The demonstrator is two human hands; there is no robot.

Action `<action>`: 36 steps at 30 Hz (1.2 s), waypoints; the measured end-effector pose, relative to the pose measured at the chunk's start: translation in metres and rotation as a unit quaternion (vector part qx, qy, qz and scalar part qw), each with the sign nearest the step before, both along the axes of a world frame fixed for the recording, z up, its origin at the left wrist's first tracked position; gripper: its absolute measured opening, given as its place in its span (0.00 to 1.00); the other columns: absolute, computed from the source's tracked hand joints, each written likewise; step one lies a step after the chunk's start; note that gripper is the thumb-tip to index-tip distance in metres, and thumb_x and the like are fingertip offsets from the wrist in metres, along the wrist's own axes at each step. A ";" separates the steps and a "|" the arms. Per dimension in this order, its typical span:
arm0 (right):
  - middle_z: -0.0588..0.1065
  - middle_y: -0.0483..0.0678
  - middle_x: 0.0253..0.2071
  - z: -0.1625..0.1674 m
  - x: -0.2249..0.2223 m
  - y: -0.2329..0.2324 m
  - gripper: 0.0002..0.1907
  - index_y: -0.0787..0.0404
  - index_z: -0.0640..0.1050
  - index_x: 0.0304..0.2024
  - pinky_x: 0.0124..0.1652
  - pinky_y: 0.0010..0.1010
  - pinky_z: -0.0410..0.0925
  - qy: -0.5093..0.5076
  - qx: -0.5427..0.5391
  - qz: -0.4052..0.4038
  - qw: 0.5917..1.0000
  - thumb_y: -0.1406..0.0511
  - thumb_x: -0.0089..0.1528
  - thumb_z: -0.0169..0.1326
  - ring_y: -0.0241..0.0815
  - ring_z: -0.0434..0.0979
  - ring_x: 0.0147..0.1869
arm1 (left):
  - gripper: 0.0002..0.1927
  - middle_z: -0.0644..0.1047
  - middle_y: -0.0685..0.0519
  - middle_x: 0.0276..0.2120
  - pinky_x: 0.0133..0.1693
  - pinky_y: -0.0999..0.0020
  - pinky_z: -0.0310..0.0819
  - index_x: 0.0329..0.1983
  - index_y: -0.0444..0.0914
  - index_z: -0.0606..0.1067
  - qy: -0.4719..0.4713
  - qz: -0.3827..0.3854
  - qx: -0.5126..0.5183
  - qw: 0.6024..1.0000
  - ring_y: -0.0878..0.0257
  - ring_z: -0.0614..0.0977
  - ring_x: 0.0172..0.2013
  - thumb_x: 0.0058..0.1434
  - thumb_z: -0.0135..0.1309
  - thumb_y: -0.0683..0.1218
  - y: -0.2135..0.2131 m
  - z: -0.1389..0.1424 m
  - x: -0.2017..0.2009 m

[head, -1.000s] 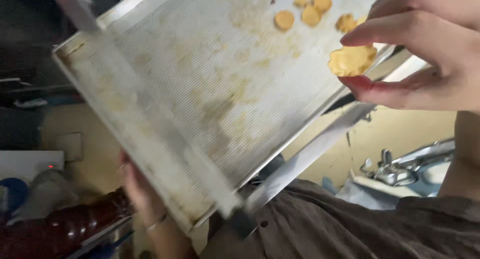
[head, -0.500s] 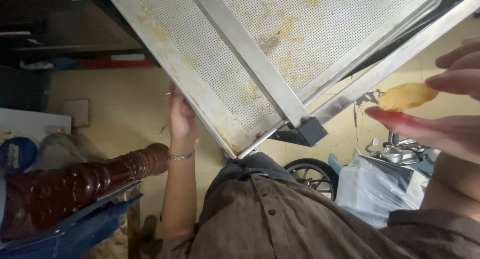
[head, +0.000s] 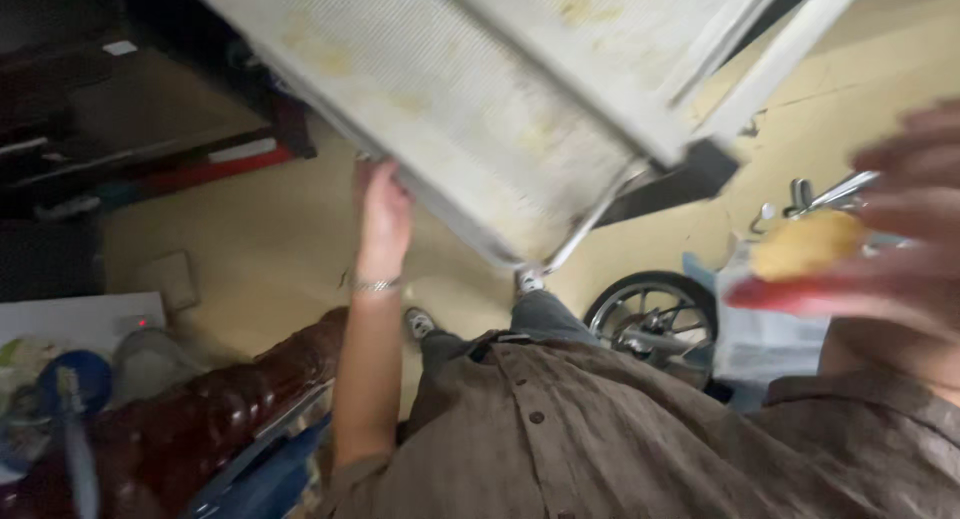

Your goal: The person transfers baked tart shells one at a time from a perforated tray onto a solid baking tray and stacks the empty tray. They then work at a table, picking up round dough discs and pinching and folding them by hand into filled pastry shapes, setting finished pieces on a tray beside a bowl of yellow liquid.

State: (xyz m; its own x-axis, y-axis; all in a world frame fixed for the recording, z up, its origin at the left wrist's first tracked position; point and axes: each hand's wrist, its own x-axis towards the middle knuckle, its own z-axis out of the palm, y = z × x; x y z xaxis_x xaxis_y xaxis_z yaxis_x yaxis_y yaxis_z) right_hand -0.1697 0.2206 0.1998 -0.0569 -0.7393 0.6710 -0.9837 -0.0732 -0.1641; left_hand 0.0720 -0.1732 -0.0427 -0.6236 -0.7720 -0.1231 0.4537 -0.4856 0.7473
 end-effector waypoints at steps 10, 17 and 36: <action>0.73 0.47 0.35 -0.198 0.155 0.125 0.26 0.59 0.75 0.42 0.50 0.38 0.69 -0.320 -0.141 -0.206 0.914 0.48 0.53 0.62 0.46 0.74 0.42 | 0.20 0.72 0.54 0.35 0.27 0.71 0.74 0.50 0.37 0.65 -0.021 -0.085 -0.017 0.996 0.67 0.75 0.29 0.53 0.49 0.35 -0.006 0.012 0.023; 0.73 0.43 0.42 -0.205 0.162 0.078 0.23 0.57 0.76 0.52 0.51 0.31 0.67 -0.501 -0.191 -0.012 0.844 0.50 0.62 0.57 0.39 0.71 0.44 | 0.17 0.71 0.56 0.35 0.36 0.72 0.69 0.47 0.33 0.69 0.037 -0.076 0.076 0.994 0.69 0.73 0.34 0.53 0.48 0.32 0.009 0.011 0.114; 0.77 0.51 0.44 -0.057 0.296 -0.231 0.23 0.66 0.80 0.45 0.46 0.37 0.70 -0.209 0.244 -0.060 0.945 0.61 0.51 0.69 0.48 0.75 0.48 | 0.23 0.73 0.53 0.42 0.43 0.69 0.71 0.55 0.33 0.67 0.029 -0.103 0.067 0.992 0.65 0.76 0.41 0.55 0.52 0.31 0.040 0.002 0.293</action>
